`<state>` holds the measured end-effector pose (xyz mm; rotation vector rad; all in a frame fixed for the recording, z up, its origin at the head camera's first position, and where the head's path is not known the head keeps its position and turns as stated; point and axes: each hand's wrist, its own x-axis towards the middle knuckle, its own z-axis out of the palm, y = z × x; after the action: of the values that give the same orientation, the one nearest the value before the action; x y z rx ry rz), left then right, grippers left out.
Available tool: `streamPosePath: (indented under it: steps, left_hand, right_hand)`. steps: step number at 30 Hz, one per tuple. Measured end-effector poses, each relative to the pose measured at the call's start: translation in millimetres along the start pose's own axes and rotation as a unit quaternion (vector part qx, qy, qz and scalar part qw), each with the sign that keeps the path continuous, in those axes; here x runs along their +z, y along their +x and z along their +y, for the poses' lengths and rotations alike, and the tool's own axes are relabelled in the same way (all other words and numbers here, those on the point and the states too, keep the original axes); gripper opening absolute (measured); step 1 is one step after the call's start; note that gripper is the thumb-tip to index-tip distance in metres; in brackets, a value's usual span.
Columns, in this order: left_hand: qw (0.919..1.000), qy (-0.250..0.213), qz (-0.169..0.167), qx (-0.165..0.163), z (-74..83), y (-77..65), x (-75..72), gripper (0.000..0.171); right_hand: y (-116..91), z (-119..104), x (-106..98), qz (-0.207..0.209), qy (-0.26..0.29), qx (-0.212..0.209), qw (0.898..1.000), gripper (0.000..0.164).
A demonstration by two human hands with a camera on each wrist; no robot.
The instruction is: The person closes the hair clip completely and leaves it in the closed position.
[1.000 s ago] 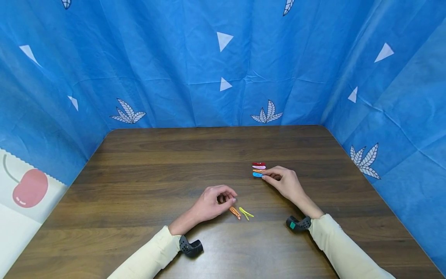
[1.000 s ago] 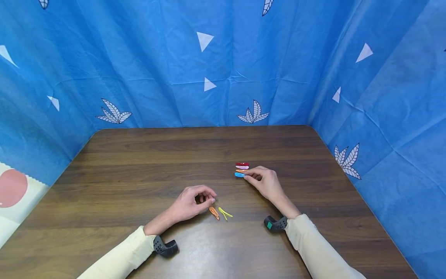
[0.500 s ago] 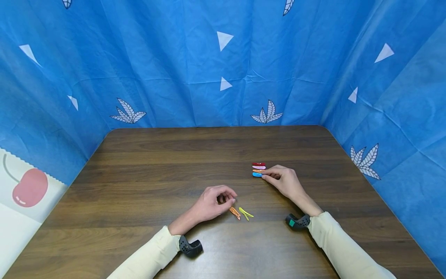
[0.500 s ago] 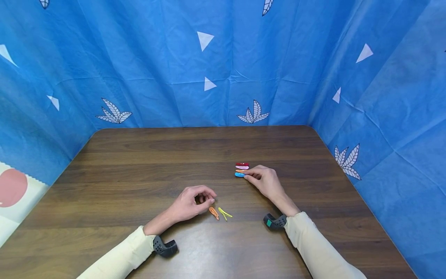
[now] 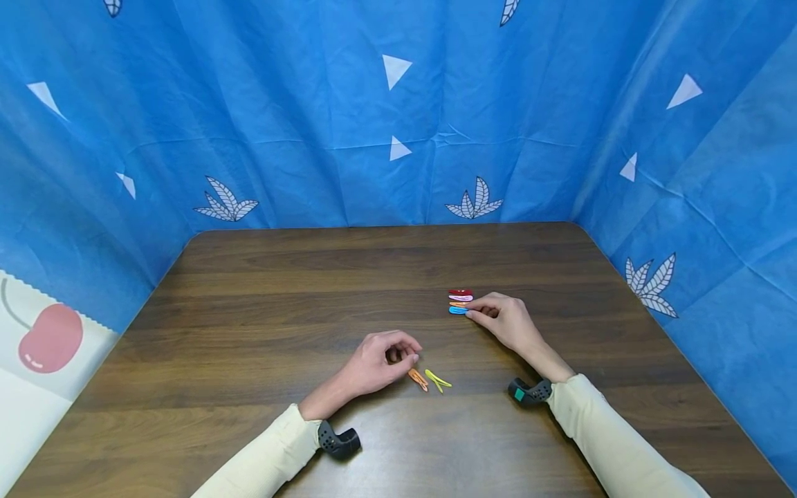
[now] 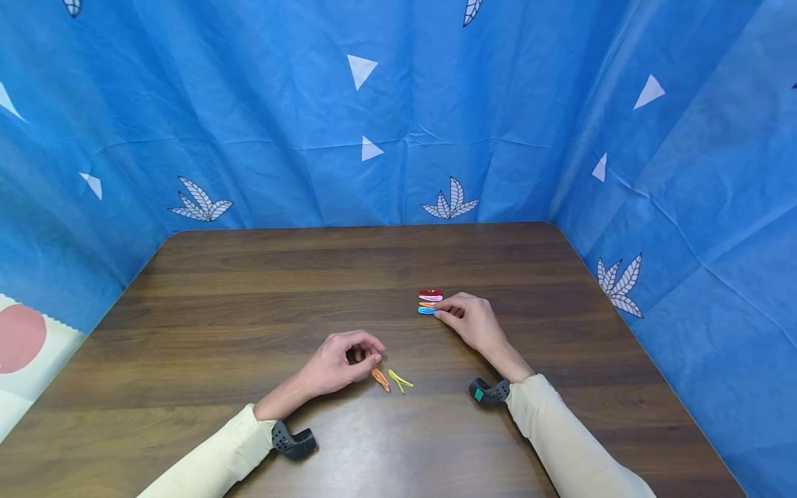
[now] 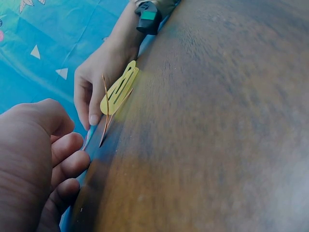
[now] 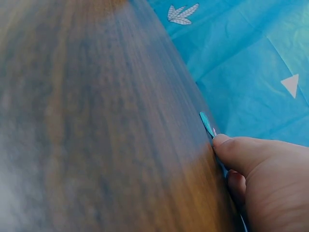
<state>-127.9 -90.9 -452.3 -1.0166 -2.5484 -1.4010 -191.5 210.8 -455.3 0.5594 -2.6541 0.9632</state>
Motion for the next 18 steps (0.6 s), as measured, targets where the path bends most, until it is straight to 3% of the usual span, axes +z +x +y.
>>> streamPosePath:
  steps: [18]
  left_hand:
    - [1.0,0.004,-0.001,0.0,-1.9,0.5,-0.3,0.01]
  right_hand:
    - [0.7,0.9,1.3,0.005,0.013,0.012,1.0,0.012]
